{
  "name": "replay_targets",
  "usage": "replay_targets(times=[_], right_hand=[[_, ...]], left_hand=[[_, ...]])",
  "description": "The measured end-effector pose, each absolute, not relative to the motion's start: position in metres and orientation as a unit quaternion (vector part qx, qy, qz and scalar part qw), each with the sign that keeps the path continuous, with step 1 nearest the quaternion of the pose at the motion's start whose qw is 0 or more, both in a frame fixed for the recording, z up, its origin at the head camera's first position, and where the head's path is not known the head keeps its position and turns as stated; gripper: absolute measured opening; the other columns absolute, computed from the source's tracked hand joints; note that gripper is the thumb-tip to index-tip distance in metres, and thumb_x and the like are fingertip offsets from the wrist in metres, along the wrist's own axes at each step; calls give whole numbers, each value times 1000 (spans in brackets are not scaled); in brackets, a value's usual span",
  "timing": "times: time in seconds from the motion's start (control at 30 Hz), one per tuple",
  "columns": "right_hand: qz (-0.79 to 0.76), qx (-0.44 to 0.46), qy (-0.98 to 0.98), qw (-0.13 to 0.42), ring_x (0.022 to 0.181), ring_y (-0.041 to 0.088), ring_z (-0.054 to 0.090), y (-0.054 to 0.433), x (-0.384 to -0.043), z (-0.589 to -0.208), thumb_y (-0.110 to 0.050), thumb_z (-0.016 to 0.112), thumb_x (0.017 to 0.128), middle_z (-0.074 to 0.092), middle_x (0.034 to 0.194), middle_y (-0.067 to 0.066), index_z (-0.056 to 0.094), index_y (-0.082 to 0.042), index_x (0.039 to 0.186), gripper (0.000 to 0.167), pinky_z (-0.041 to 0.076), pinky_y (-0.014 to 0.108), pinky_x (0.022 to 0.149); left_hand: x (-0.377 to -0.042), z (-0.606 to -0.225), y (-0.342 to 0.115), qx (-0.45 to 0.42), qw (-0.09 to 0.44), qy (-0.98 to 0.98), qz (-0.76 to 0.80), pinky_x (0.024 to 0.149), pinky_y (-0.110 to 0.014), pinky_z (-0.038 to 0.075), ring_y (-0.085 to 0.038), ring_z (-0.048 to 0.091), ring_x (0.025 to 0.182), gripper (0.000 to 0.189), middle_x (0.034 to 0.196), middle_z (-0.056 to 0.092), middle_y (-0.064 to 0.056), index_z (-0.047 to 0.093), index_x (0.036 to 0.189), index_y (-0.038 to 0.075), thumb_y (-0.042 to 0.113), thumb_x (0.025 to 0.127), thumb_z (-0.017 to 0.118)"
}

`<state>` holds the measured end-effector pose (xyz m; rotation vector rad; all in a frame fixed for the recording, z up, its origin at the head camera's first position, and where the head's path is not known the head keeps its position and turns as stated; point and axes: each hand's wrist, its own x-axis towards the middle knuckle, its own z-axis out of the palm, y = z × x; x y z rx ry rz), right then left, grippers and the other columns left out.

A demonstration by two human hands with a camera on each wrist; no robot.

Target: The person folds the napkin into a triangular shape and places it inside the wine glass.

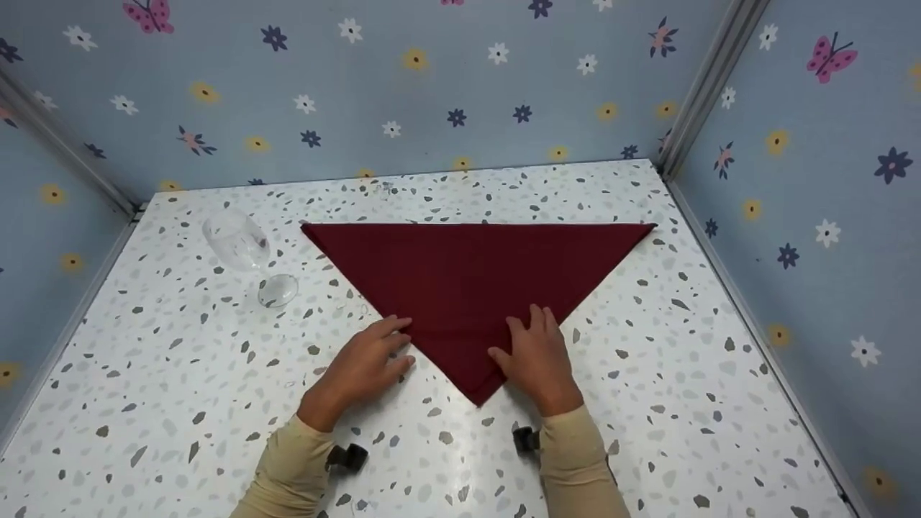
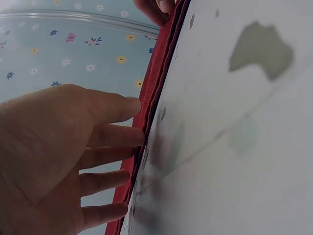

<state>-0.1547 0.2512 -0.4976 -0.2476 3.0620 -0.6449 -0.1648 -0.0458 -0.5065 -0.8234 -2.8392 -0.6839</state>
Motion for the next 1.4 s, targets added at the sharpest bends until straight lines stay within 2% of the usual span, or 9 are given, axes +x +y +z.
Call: replay_targets(times=[0.13, 0.43, 0.57, 0.7, 0.73, 0.9, 1.07, 1.2, 1.4], right_hand=[[-191, -80, 978, 28, 141, 52, 27, 250, -151, -496, -35, 74, 91, 34, 150, 34, 55, 3, 139, 64, 31, 62, 110], [-200, -83, 976, 42, 140, 53, 27, 250, -149, -488, -29, 76, 90, 35, 149, 35, 55, 4, 137, 61, 30, 64, 109], [-229, -102, 967, 49, 142, 49, 27, 249, -149, -489, -20, 76, 90, 37, 149, 33, 64, 1, 125, 43, 31, 59, 111], [-262, -138, 954, 53, 143, 47, 28, 250, -151, -492, -8, 74, 89, 38, 151, 29, 69, -10, 99, 12, 34, 56, 110], [-268, -148, 951, 53, 143, 47, 28, 250, -151, -493, -5, 73, 89, 38, 151, 28, 69, -13, 94, 10, 34, 56, 110], [-287, -176, 939, 72, 146, 46, 23, 254, -150, -491, 4, 70, 86, 37, 154, 24, 69, -18, 81, 23, 34, 55, 111], [-298, -175, 931, 117, 148, 46, 14, 259, -146, -487, 3, 71, 82, 29, 159, 22, 69, -19, 88, 23, 34, 56, 110], [-297, -182, 928, 137, 149, 46, 11, 259, -144, -484, 4, 69, 76, 23, 162, 22, 66, -18, 94, 30, 36, 56, 108], [-281, -185, 929, 157, 150, 44, 8, 259, -140, -482, 5, 67, 71, 18, 164, 20, 64, -20, 101, 39, 32, 58, 110]], left_hand=[[-160, -510, -48, -289, 41, -928, -232, 108, -49, 39, -32, 47, 136, 31, 140, 58, -10, 72, 116, 3, 25, 96, 68], [-162, -510, -50, -303, 46, -920, -243, 108, -48, 40, -31, 50, 134, 26, 133, 64, -9, 74, 113, 5, 24, 97, 66], [-163, -510, -51, -304, 42, -920, -243, 108, -47, 41, -32, 50, 134, 26, 133, 64, -9, 74, 113, 5, 24, 96, 67], [-164, -511, -51, -308, 44, -918, -245, 108, -45, 40, -31, 50, 133, 26, 133, 64, -9, 74, 113, 5, 23, 96, 68], [-164, -511, -51, -309, 45, -918, -244, 108, -45, 40, -31, 50, 133, 26, 133, 63, -9, 74, 113, 5, 23, 96, 68], [-165, -509, -49, -305, 38, -921, -241, 109, -45, 39, -30, 48, 135, 27, 134, 62, -8, 73, 114, 6, 24, 96, 67], [-167, -510, -48, -315, 38, -916, -247, 109, -45, 39, -30, 49, 135, 26, 134, 62, -8, 73, 114, 6, 24, 96, 67], [-169, -511, -49, -318, 44, -913, -251, 109, -45, 39, -31, 49, 135, 25, 134, 62, -8, 73, 114, 6, 23, 96, 68], [-167, -513, -49, -295, 10, -917, -268, 113, -44, 34, -28, 44, 139, 29, 139, 59, -7, 72, 119, 6, 25, 97, 66]])
